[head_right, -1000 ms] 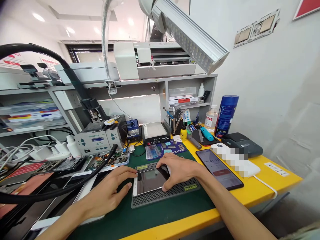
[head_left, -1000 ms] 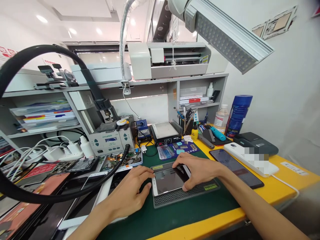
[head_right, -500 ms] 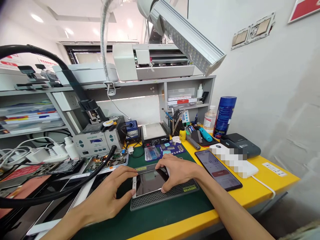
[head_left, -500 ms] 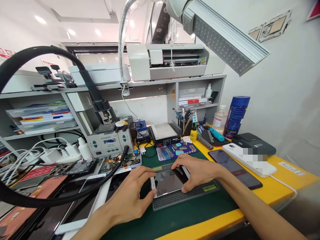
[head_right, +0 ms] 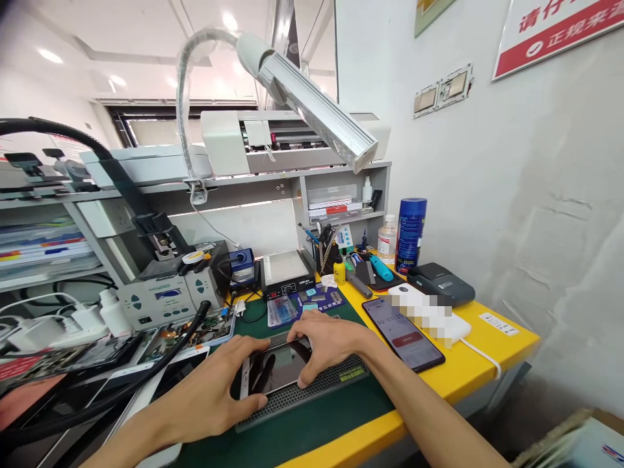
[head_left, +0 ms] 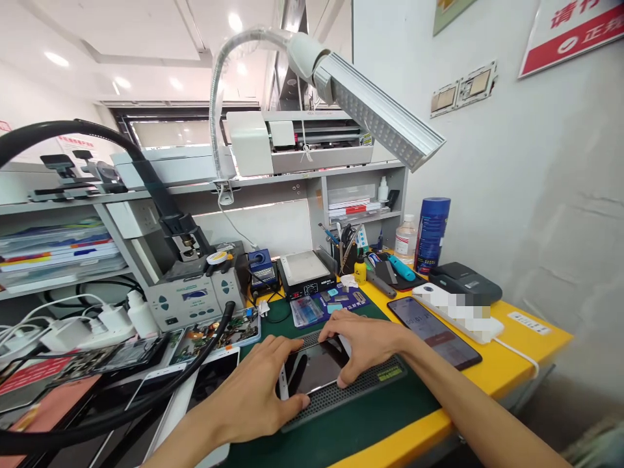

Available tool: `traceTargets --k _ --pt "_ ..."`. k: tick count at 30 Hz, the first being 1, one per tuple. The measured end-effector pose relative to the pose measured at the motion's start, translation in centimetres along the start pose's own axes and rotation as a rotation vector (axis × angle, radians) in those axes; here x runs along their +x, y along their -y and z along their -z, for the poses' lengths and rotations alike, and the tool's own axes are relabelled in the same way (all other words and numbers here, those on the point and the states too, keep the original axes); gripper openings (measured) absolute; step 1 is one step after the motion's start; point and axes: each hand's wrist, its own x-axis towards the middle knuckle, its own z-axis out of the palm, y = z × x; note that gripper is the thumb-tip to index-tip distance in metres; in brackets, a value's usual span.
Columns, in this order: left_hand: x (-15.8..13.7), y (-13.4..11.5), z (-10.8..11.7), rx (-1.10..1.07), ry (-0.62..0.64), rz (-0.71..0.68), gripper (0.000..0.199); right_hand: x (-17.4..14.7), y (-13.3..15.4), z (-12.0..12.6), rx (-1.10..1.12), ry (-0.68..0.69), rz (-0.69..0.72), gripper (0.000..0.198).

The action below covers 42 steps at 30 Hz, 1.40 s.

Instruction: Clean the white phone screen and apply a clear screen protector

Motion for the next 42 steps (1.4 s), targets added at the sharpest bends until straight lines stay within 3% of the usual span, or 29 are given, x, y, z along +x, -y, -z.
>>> traceTargets --k 14,23,42 --pt "-0.2 0.5 -0.9 -0.068 -0.031 0.034 0.061 0.2 -0.2 -0.1 0.002 -0.012 -0.010 0.077" --pt "-1.0 1.4 -0.5 0.002 -0.060 0.017 0.062 0.0 -0.2 0.0 0.010 -0.003 -0.016 0.077" --pt "-1.4 0.9 0.4 0.017 0.021 0.049 0.062 -0.5 -1.0 0.3 0.017 0.007 -0.022 0.081"
